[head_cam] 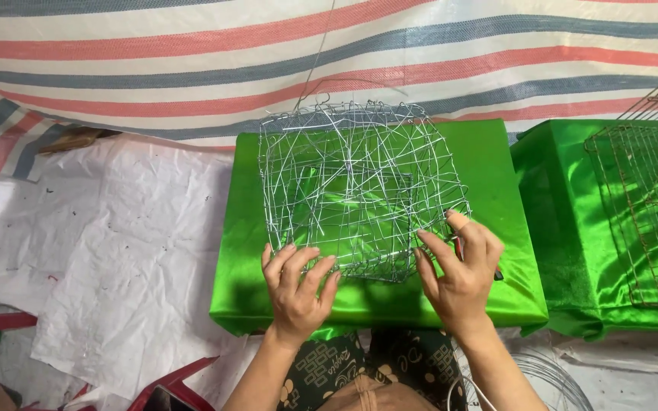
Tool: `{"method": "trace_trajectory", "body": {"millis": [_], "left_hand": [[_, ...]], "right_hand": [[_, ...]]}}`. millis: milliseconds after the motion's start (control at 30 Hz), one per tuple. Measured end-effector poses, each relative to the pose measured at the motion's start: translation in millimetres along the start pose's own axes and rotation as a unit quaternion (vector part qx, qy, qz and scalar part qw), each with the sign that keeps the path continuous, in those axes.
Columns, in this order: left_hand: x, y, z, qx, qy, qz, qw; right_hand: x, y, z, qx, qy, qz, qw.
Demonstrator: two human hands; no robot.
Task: Assembling a wire mesh cage using pliers to cut and bend wire components.
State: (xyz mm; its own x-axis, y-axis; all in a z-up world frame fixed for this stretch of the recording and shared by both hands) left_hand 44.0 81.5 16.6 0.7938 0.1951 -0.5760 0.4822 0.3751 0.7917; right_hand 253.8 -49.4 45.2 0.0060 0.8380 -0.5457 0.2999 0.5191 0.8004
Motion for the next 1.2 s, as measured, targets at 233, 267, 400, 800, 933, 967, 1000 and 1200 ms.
{"method": "trace_trajectory", "body": {"millis": [233, 267, 400, 800, 933, 967, 1000, 1200], "left_hand": [[-11.8, 13.5, 9.4, -0.015, 0.012, -0.001, 1.000], [-14.3, 17.1, 12.3, -0.025, 0.040, -0.011, 0.999], [-11.8, 30.9, 24.8, -0.044, 0.098, -0.019, 0.994], [20.8, 36.2, 25.5, -0.030, 0.190, -0.092, 0.977], [16.6, 50.1, 32.2, -0.008, 0.170, -0.061, 0.984], [15.0, 51.0, 32.2, -0.007, 0.155, -0.055, 0.986], [15.5, 52.0, 33.1, -0.005, 0.136, -0.049, 0.989], [12.1, 53.6, 30.1, -0.004, 0.124, -0.070, 0.990]], "right_hand": [[12.8, 12.8, 5.6, -0.002, 0.050, -0.095, 0.994], [16.3, 7.0, 8.7, -0.006, 0.049, -0.084, 0.995], [16.0, 4.9, 11.4, -0.002, 0.061, -0.070, 0.996], [11.3, 52.9, -2.6, 0.095, -0.030, -0.062, 0.993], [25.3, 40.8, -0.2, 0.120, -0.009, -0.106, 0.987], [24.2, 43.2, -4.3, 0.107, -0.008, -0.101, 0.989], [22.4, 45.1, -6.7, 0.094, -0.010, -0.096, 0.991], [23.0, 53.2, -14.1, 0.087, -0.038, -0.072, 0.993]]}}
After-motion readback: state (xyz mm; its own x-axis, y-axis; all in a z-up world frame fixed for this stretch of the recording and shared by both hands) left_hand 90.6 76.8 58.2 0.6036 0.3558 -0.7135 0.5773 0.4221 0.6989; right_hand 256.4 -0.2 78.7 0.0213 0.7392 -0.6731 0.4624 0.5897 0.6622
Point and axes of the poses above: each hand's wrist, its own y-axis towards the middle knuckle, its own x-axis out of the palm, z = x × y, the point moved 9 cm from there along y, towards the middle knuckle
